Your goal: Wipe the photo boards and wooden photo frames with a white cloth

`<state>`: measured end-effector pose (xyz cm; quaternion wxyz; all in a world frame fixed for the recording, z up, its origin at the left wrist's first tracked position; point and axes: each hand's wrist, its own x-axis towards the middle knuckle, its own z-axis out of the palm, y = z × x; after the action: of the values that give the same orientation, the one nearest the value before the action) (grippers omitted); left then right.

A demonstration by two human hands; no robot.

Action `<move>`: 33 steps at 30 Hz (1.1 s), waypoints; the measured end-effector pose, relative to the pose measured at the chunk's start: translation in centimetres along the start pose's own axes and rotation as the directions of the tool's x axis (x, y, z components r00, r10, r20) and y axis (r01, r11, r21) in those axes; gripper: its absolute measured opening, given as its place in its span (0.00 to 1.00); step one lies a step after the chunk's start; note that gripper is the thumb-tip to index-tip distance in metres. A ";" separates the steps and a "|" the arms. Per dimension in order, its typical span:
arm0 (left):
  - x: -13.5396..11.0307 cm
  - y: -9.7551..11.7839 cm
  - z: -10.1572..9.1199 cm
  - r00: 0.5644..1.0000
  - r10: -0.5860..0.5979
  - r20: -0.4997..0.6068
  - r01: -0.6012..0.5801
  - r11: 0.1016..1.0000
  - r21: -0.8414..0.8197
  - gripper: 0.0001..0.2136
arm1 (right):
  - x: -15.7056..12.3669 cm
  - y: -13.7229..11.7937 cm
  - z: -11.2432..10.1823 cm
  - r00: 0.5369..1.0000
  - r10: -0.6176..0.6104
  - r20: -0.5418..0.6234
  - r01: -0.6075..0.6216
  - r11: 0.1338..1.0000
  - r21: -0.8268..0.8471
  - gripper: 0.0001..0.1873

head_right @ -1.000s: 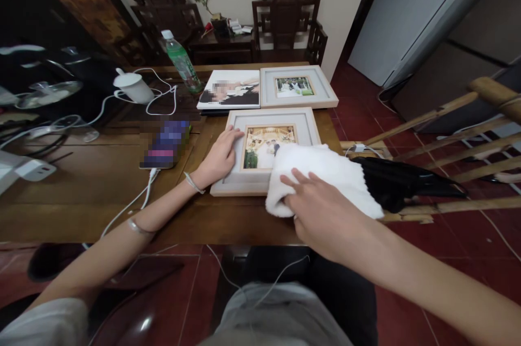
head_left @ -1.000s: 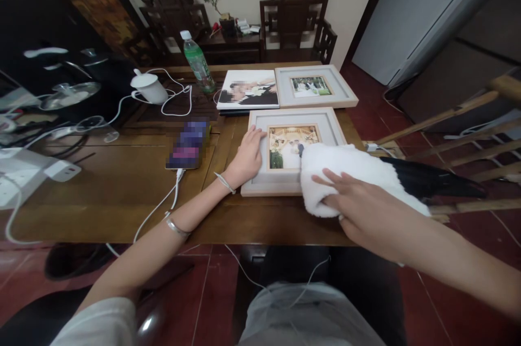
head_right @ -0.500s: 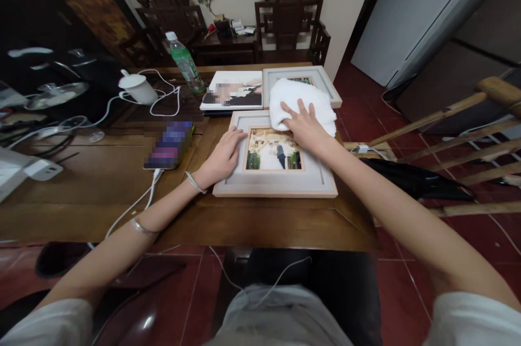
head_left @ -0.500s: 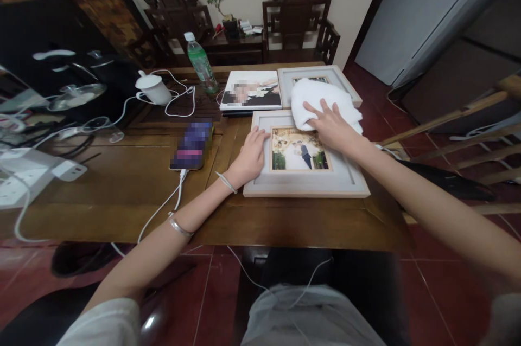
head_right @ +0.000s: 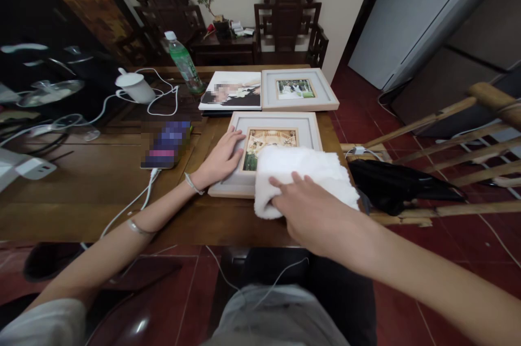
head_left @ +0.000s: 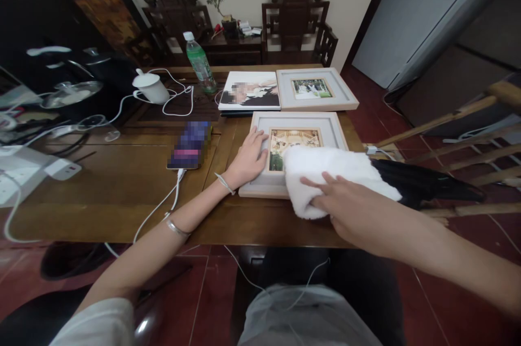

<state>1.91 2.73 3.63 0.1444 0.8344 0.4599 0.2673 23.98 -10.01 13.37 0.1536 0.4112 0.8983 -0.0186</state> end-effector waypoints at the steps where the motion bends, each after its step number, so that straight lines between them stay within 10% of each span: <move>1: 0.0 0.1 0.0 1.000 -0.007 0.008 0.007 1.000 0.004 0.18 | 0.0 -0.4 0.0 1.000 -0.007 -0.006 0.007 0.999 0.032 0.21; 15: 0.0 -0.6 0.1 0.999 0.042 0.000 -0.042 0.999 0.012 0.17 | 10.5 11.5 2.5 0.897 0.199 -0.395 -0.222 0.975 -0.013 0.26; 28: -0.1 -0.2 0.3 1.000 0.014 -0.010 -0.014 1.000 0.014 0.17 | 1.2 0.5 0.4 0.978 -0.088 -0.190 0.107 0.990 0.093 0.19; 33: 0.0 -0.4 0.3 1.000 0.020 -0.005 -0.020 1.000 0.008 0.17 | 2.2 -0.1 0.6 0.972 -0.118 -0.205 0.154 0.974 0.167 0.21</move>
<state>1.74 2.93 3.19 0.1370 0.8389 0.4528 0.2691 22.71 -8.58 12.16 0.0259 0.3607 0.9297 -0.0708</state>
